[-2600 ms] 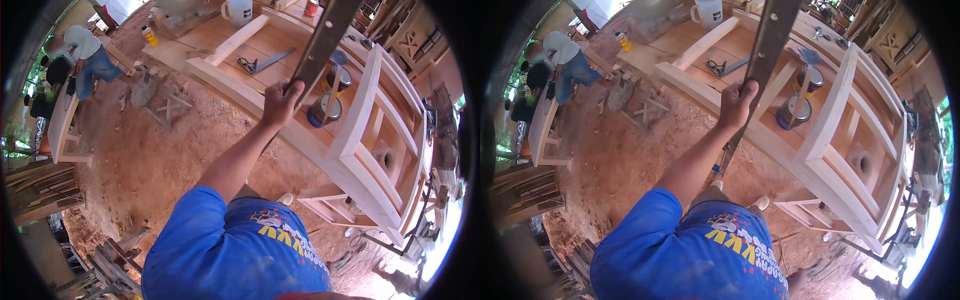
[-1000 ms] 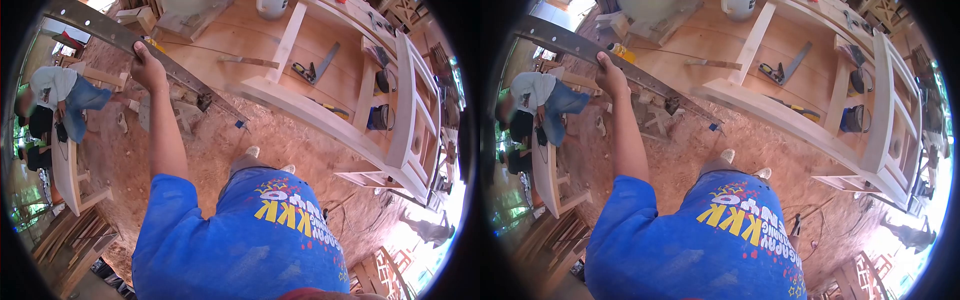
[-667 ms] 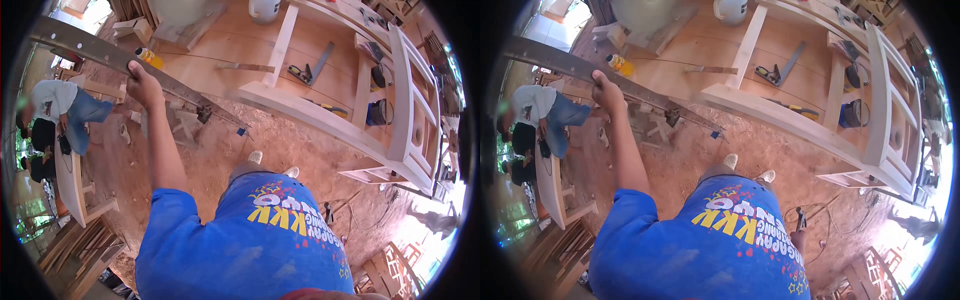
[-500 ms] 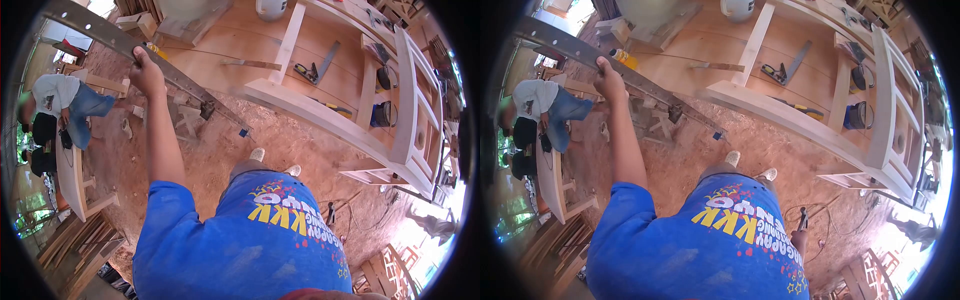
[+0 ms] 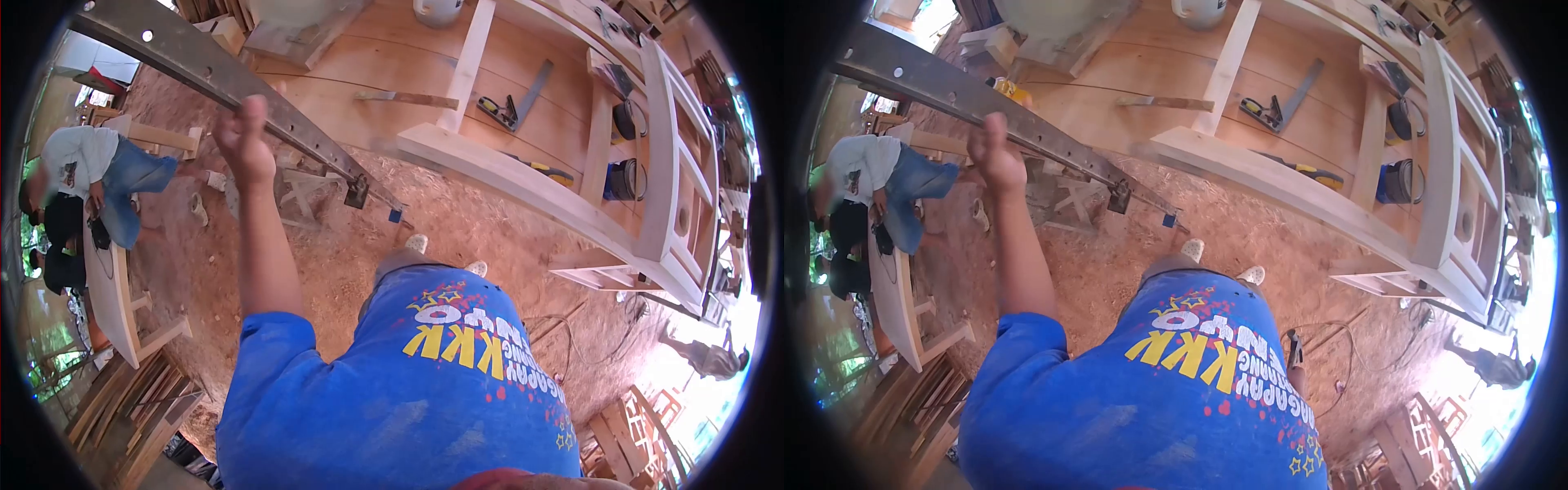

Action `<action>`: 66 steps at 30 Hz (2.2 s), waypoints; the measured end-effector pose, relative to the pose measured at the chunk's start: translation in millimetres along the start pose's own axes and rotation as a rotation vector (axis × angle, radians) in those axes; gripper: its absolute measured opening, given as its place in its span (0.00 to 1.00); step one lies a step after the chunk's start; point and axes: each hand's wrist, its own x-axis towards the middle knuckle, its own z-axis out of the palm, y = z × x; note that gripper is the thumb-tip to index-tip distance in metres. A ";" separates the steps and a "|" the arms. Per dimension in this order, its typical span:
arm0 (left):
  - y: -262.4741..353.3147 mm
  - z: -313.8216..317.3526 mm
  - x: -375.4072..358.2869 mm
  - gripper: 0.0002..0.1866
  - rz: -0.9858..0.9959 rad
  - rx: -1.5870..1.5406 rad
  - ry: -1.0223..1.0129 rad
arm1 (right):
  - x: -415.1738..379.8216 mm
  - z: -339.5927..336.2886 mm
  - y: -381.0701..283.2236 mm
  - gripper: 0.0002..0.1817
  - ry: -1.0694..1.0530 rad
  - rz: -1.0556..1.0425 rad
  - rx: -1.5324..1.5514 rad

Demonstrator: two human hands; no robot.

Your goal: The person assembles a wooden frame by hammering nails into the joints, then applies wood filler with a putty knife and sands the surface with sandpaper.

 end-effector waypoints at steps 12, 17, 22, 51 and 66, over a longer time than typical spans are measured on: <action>59.2 95.6 -22.5 0.30 -0.153 -0.139 0.223 | 10.0 3.4 9.8 0.22 -0.007 -0.028 0.025; 44.9 97.6 2.0 0.30 0.071 0.266 0.623 | 17.6 -1.7 12.9 0.21 -0.023 -0.038 0.023; -5.0 42.4 42.8 0.32 0.093 0.767 0.649 | 22.6 -5.6 13.1 0.21 -0.047 -0.052 -0.003; -64.3 -9.6 93.7 0.20 0.049 0.997 0.381 | 19.0 4.6 23.9 0.18 -0.025 0.002 -0.029; -5.4 157.8 -90.9 0.18 -0.150 0.222 -0.040 | 6.9 32.9 71.4 0.16 -0.021 0.337 0.077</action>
